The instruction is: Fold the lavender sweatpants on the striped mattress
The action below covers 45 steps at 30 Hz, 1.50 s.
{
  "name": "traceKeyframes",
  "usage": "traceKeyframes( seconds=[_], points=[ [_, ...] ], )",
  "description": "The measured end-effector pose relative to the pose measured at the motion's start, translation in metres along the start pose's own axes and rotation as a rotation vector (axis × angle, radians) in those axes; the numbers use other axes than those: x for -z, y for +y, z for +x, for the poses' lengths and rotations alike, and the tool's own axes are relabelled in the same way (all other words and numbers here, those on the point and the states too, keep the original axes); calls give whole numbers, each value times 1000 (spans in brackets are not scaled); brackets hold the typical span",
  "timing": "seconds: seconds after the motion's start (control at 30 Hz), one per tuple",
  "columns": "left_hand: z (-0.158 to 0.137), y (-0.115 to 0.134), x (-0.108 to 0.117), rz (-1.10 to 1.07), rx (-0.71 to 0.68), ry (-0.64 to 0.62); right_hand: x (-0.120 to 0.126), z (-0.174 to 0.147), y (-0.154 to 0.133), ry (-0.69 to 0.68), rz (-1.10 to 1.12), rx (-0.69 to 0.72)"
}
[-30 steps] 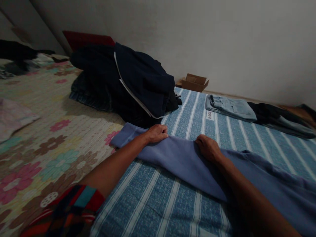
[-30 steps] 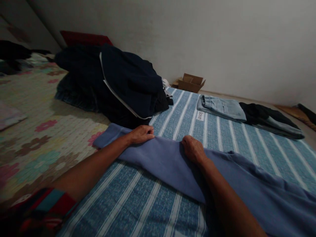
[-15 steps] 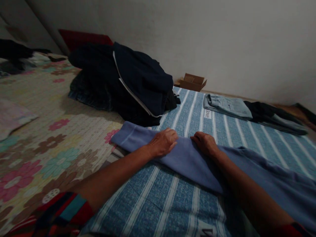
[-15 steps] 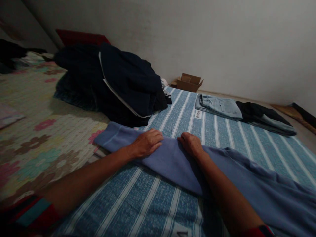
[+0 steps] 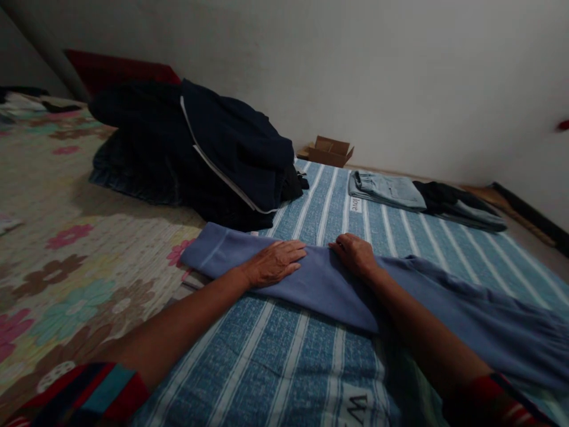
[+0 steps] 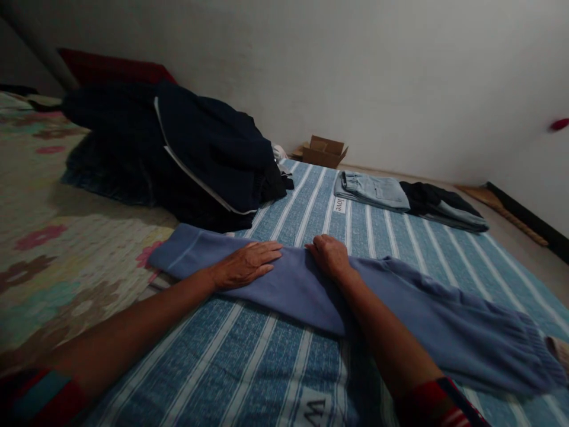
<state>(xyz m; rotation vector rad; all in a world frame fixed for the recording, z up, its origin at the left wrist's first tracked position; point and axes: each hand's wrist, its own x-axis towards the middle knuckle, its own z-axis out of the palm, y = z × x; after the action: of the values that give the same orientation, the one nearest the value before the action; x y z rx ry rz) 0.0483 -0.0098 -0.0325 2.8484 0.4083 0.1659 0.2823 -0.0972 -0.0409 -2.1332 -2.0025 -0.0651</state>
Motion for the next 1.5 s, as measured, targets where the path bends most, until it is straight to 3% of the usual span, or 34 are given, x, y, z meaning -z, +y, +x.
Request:
traceKeyframes(
  seconds=[0.13, 0.27, 0.43, 0.63, 0.83, 1.03, 1.17, 1.37, 1.5],
  points=[
    [0, -3, -1, 20, -2, -2, 20, -26, -17, 16, 27, 93],
    [0, -5, 0, 21, -7, -9, 17, -44, -24, -97, 115, 284],
    [-1, -6, 0, 35, -6, -16, 4, -43, -17, -226, 169, 239],
    [-2, -6, -1, 35, -40, 16, 13, -50, -17, -208, 243, 213],
    [-4, 0, 2, 54, -45, 14, 1, -60, -18, -226, 152, 222],
    [-26, 22, 1, 54, 187, 107, -12, -64, -17, -164, 117, 231],
    [-40, 28, -4, 45, 354, -7, -14, -66, -16, -168, 85, 249],
    [-45, 16, -10, 75, 337, -41, -9, -68, -15, -170, 72, 259],
    [-45, 14, -13, 94, 313, -12, -3, -67, -38, -101, 93, 246]
  ],
)
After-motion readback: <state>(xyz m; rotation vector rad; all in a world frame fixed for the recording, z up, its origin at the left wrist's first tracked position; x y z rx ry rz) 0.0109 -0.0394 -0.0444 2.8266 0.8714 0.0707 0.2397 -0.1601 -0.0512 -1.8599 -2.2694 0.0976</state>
